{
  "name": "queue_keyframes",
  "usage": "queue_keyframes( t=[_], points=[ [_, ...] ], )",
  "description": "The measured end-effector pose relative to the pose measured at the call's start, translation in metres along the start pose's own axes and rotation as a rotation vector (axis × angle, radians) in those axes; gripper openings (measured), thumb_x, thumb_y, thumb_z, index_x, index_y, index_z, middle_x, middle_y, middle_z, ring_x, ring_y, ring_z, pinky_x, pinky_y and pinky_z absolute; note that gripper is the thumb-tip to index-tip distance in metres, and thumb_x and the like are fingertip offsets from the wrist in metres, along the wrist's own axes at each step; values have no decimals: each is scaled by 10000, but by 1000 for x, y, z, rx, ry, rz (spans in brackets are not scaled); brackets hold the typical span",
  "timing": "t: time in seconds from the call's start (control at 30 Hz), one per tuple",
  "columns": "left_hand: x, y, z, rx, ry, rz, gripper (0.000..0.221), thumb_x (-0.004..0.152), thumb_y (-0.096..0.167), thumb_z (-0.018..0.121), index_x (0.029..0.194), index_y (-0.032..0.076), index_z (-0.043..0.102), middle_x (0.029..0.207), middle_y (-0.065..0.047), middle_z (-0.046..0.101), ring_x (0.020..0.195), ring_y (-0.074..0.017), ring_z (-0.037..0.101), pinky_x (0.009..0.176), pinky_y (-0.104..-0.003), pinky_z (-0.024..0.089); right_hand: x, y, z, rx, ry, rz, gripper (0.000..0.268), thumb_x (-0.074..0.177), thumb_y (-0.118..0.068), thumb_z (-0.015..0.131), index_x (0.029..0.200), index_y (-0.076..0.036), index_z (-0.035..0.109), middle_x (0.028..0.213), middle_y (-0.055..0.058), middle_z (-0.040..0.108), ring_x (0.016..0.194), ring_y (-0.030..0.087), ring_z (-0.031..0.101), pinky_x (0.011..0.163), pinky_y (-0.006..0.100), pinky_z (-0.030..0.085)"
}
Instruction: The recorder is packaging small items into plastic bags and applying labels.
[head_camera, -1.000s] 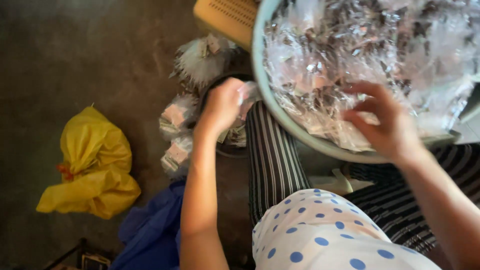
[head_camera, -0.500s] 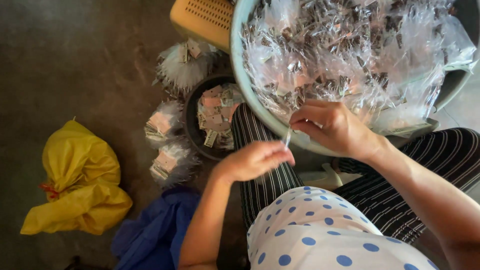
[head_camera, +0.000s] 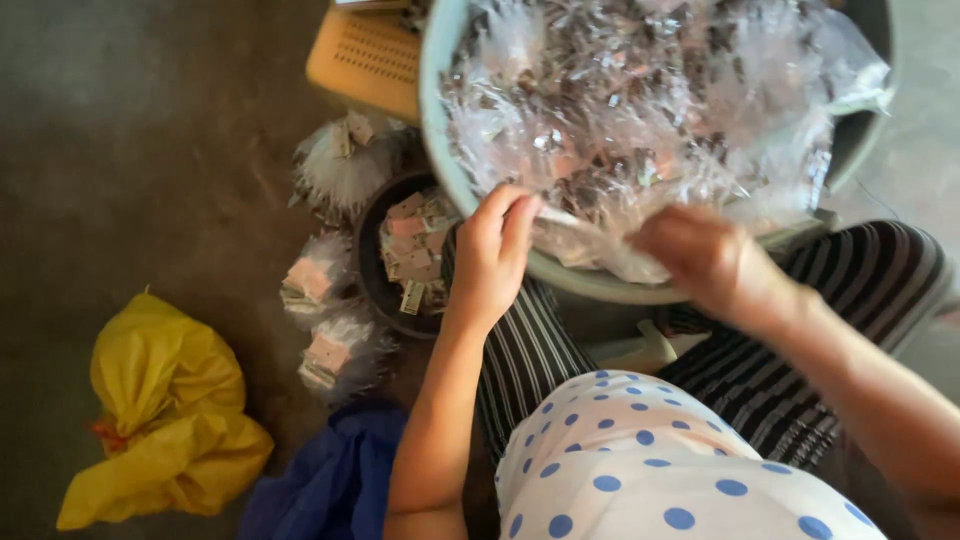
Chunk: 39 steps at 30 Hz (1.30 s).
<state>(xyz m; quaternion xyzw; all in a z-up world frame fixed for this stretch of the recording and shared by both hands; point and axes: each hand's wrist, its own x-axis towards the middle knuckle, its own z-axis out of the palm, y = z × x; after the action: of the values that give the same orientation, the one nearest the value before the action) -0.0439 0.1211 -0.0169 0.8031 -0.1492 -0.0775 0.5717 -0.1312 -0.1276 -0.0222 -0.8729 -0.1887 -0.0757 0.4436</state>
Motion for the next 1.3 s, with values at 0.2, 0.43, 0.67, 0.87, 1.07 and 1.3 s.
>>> queue_keyframes(
  t=[0.2,0.43,0.67,0.87,1.07,1.3],
  points=[
    [19,34,70,76,-164,528,83,895,-40,704,927,33,724,814,-63,700,721,-140,600,705,-249,511,24,-35,-56,94,199,120,242,1079,-20,531,1242,151,581,1408,297,545,1269,365,578,1076,414,500],
    [5,71,69,298,-25,592,181,851,13,781,979,100,686,822,9,643,762,-160,615,863,-366,443,30,-14,-30,680,104,597,280,1127,-274,470,1078,-13,558,662,10,497,501,80,463,402,212,372],
    [10,66,57,240,-315,376,7,901,25,658,904,22,664,793,-81,710,643,-192,628,693,-368,469,7,-15,-48,126,20,312,123,920,44,729,1023,14,669,778,43,667,565,84,513,492,208,408],
    [10,49,78,-508,-702,-42,207,1025,210,546,886,80,626,710,22,566,610,-67,463,565,-210,377,-3,-32,-70,-132,31,25,159,820,111,743,952,37,693,933,102,659,660,190,599,591,298,489],
    [-15,-40,141,82,-827,89,39,979,110,609,971,93,574,832,-36,600,678,-150,554,665,-289,514,-44,12,-91,-28,370,411,106,1026,154,706,1077,71,666,899,108,636,676,130,507,610,236,414],
    [8,-144,182,385,-693,359,146,831,40,791,808,67,650,847,-23,683,789,-167,672,827,-325,571,-74,29,-96,90,553,542,104,1087,149,664,1177,112,626,955,116,616,695,106,475,649,195,395]
  ],
)
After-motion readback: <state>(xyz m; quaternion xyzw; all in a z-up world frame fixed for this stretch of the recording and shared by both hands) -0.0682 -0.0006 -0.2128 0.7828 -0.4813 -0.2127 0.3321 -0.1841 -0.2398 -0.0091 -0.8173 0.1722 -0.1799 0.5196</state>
